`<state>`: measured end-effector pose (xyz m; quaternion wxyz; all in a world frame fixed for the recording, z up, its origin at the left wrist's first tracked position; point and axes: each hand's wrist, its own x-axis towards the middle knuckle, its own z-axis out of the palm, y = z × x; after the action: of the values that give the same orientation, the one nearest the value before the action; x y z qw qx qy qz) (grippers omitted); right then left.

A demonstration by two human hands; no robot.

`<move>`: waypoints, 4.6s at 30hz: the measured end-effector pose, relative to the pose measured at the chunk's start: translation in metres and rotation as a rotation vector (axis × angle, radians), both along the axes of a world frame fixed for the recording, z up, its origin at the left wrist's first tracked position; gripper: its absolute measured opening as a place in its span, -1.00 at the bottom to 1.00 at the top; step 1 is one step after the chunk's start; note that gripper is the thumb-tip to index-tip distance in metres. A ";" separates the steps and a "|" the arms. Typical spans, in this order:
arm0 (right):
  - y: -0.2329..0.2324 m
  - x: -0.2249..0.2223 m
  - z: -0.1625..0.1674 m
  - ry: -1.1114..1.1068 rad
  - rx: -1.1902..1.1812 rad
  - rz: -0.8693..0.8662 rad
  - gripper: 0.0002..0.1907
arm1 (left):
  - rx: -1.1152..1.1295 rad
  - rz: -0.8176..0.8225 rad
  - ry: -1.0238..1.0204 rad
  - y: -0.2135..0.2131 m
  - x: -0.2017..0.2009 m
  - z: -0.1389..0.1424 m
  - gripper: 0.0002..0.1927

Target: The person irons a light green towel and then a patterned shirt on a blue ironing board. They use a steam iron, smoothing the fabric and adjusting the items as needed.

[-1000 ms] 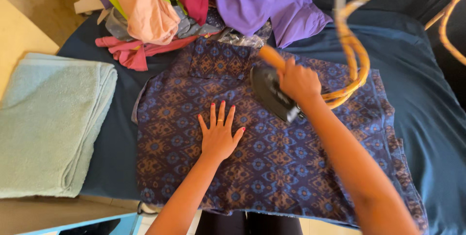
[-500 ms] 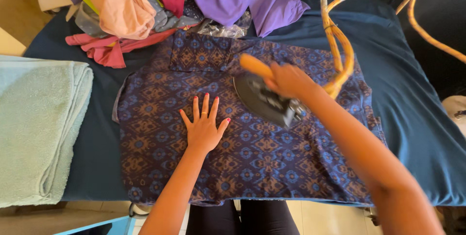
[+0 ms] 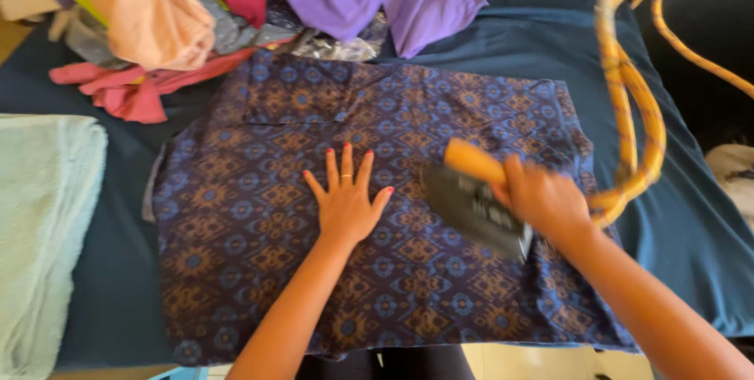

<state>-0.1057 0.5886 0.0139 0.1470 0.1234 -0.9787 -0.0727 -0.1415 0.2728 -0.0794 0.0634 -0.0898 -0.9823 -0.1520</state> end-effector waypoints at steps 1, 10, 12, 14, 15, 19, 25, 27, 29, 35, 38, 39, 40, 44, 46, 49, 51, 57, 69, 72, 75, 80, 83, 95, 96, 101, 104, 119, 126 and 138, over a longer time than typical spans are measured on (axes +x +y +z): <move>0.009 -0.018 -0.005 -0.016 -0.014 -0.078 -0.58 | 0.013 -0.008 0.009 0.000 0.001 0.000 -0.17; 0.070 -0.208 -0.009 0.048 -0.237 -0.409 -0.57 | 0.001 0.018 0.023 0.004 -0.001 0.005 -0.19; 0.079 -0.213 -0.005 -0.046 -0.297 -0.366 -0.57 | -0.001 0.016 0.033 0.004 0.002 0.003 -0.19; 0.089 -0.202 -0.005 -0.102 -0.308 -0.317 -0.57 | 0.012 0.009 0.037 0.004 0.003 0.001 -0.19; 0.091 -0.193 -0.007 -0.110 -0.294 -0.281 -0.58 | 0.019 0.010 0.043 0.004 0.003 0.000 -0.19; 0.088 -0.117 0.006 -0.241 -0.254 -0.131 -0.58 | 0.014 -0.011 0.062 0.001 0.000 -0.005 -0.20; 0.072 0.021 0.017 -0.316 -0.076 -0.317 -0.61 | 0.028 -0.026 0.074 0.000 0.000 -0.010 -0.20; 0.075 0.031 0.017 -0.249 -0.024 -0.292 -0.60 | 0.015 -0.021 0.062 0.001 0.001 -0.009 -0.21; 0.084 0.016 0.016 -0.151 -0.022 -0.283 -0.61 | 0.028 -0.021 0.101 0.002 0.000 -0.005 -0.20; 0.131 -0.091 -0.003 0.080 -0.079 -0.281 -0.48 | 0.018 -0.021 0.101 0.004 0.000 0.002 -0.21; 0.155 -0.146 -0.010 0.063 -0.010 -0.321 -0.62 | 0.026 -0.017 0.107 0.006 0.001 -0.001 -0.21; 0.161 -0.160 -0.012 0.057 -0.008 -0.320 -0.62 | 0.030 -0.014 0.114 0.005 0.002 -0.002 -0.21; 0.167 -0.170 -0.012 -0.023 -0.013 -0.329 -0.61 | 0.037 -0.018 0.113 0.005 0.004 -0.003 -0.21; 0.184 -0.183 0.001 -0.233 -0.113 -0.240 -0.54 | 0.043 -0.021 0.117 0.006 0.004 -0.003 -0.21; 0.186 -0.173 0.010 -0.321 -0.145 -0.159 -0.52 | 0.038 -0.019 0.115 0.006 0.005 -0.001 -0.21; 0.186 -0.142 0.025 -0.518 -0.113 -0.107 -0.51 | 0.052 -0.036 0.103 0.006 0.007 0.000 -0.22; 0.178 -0.117 0.030 -0.662 -0.096 -0.094 -0.48 | 0.076 -0.049 0.093 0.006 0.008 0.000 -0.23; 0.154 -0.009 0.044 -0.937 0.010 0.053 -0.33 | 0.067 -0.043 0.074 0.003 0.009 -0.002 -0.22; 0.115 0.096 0.061 -0.522 -0.234 0.245 -0.62 | 0.087 -0.062 0.106 0.001 0.012 0.006 -0.23; 0.085 0.087 0.043 -0.388 -0.134 -0.011 -0.58 | 0.106 -0.089 0.104 -0.002 0.015 0.007 -0.18; 0.072 0.071 0.036 -0.355 -0.079 -0.072 -0.61 | 0.159 -0.189 0.136 -0.008 0.022 0.007 -0.20; 0.078 0.057 0.041 -0.626 -0.081 0.248 -0.51 | 0.023 -0.319 0.034 -0.044 0.021 0.008 -0.26; 0.073 0.065 0.046 -0.852 -0.121 0.286 -0.55 | -0.008 -0.250 0.022 -0.093 0.023 0.007 -0.28; -0.007 0.052 -0.008 0.011 -0.109 -0.184 -0.58 | -0.040 0.082 0.187 -0.279 0.070 0.009 -0.33; -0.010 0.038 -0.011 0.042 -0.096 -0.203 -0.55 | -0.071 0.139 0.161 -0.285 0.074 0.008 -0.33; -0.015 0.001 0.017 -0.257 -0.113 -0.022 -0.60 | 0.055 0.183 0.319 -0.293 0.077 0.003 -0.41; -0.037 -0.003 0.038 -0.554 -0.130 0.092 -0.56 | 0.060 0.215 0.397 -0.296 0.072 0.001 -0.46; -0.258 0.019 0.037 -0.231 -0.260 0.366 -0.65 | 0.718 0.324 0.587 -0.309 0.071 -0.007 -0.37; -0.311 0.007 0.059 -0.408 -0.229 0.689 -0.65 | 0.215 0.548 0.445 -0.299 0.088 0.011 -0.54; -0.251 0.029 0.093 -0.992 -0.176 0.520 -0.56 | 0.429 0.419 0.352 -0.312 0.108 0.006 -0.69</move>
<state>-0.0767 0.3373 0.1066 -0.3076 0.3671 -0.8704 0.1145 -0.0339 -0.0395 -0.0738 0.2790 0.1045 -0.8990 -0.3210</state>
